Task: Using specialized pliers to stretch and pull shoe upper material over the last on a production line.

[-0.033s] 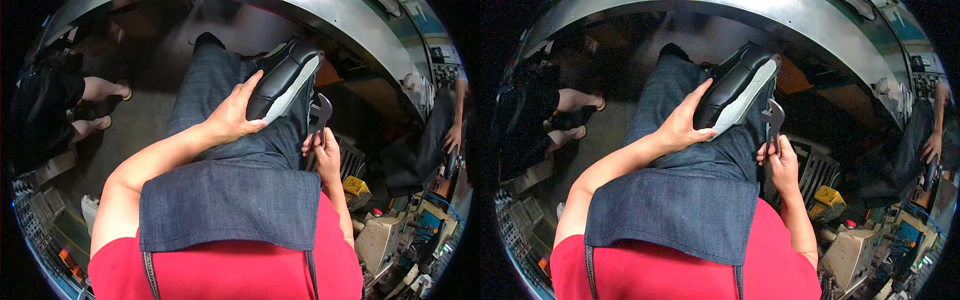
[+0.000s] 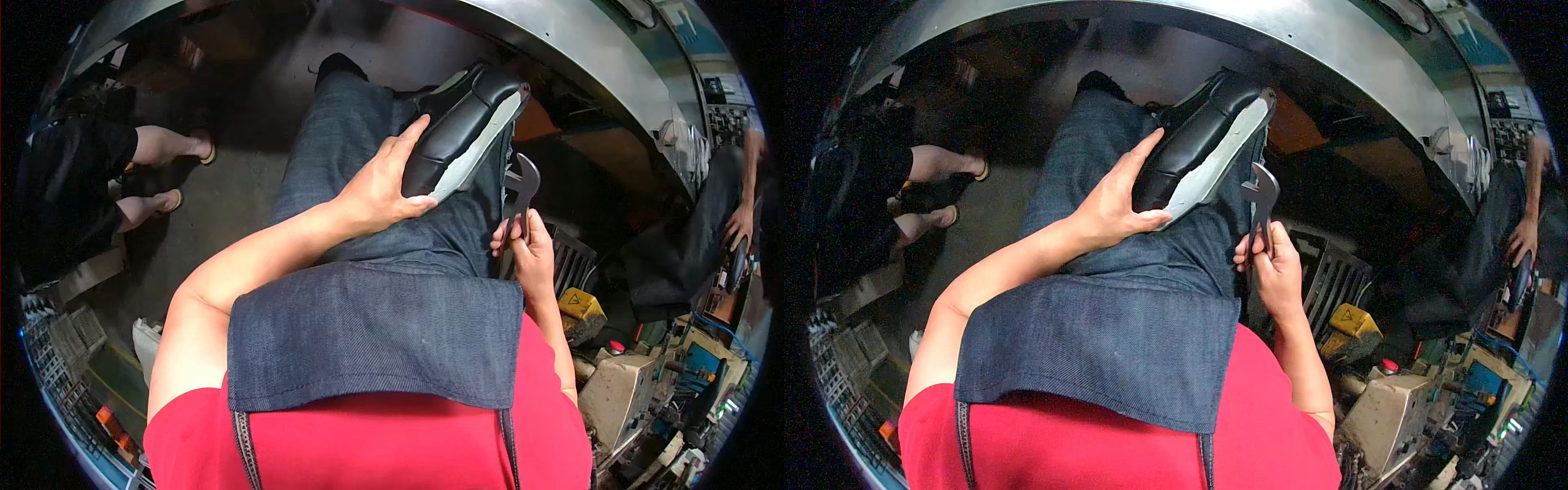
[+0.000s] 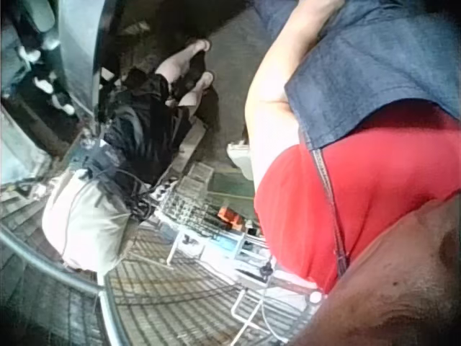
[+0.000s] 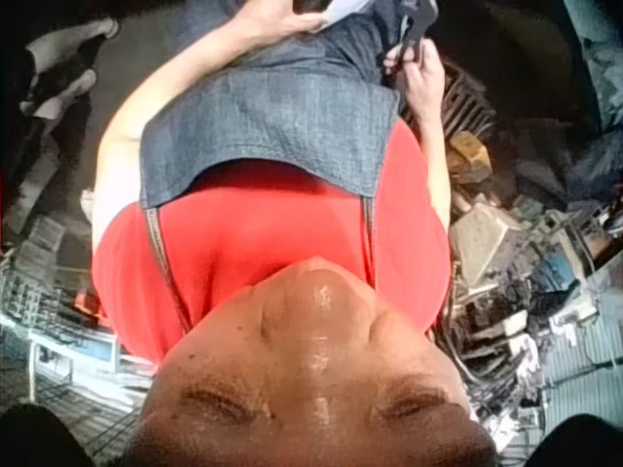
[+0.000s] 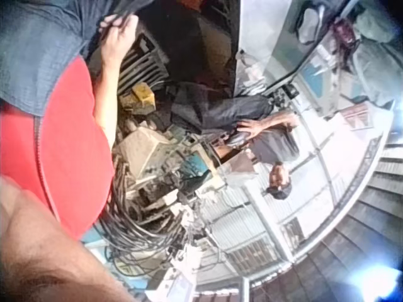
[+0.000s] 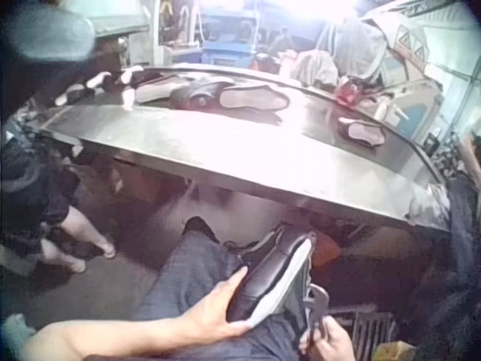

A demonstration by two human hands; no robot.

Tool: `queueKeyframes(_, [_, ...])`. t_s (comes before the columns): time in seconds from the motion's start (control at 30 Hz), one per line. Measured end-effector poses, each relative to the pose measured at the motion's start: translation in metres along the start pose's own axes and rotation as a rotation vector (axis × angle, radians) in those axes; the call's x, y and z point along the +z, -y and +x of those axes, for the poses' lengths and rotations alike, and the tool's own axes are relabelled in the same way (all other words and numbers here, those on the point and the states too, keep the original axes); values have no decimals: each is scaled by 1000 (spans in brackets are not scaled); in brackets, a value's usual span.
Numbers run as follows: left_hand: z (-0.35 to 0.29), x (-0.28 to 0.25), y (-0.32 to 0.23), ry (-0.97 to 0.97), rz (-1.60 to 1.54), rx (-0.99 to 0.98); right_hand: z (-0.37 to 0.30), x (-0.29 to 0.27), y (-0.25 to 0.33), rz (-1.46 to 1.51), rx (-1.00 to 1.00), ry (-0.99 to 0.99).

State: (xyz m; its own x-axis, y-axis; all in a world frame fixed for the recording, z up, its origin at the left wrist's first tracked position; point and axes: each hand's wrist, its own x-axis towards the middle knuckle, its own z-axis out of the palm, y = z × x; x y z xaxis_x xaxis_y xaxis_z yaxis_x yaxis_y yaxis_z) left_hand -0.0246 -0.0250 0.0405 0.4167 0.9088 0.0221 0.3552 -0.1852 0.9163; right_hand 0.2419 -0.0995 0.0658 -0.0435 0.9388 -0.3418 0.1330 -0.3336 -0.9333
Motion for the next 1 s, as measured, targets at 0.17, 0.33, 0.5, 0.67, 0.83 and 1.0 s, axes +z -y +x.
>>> queueKeyframes(0.17, [-1,2,-2,-35,50,34,2,6,6,19,55,62])
queueKeyframes(0.33, [-1,1,0,-48,75,60,4,3,7,-65,76,170])
queueKeyframes(0.5, [1,-1,8,-43,67,92,7,4,25,-212,78,231])
queueKeyframes(0.67, [6,-1,13,19,-149,-7,24,-2,40,-581,-53,348])
queueKeyframes(0.83, [8,3,11,40,-190,-76,36,0,62,-716,-82,415])
queueKeyframes(1.0, [8,5,16,20,-197,-64,53,5,41,-944,-212,370])
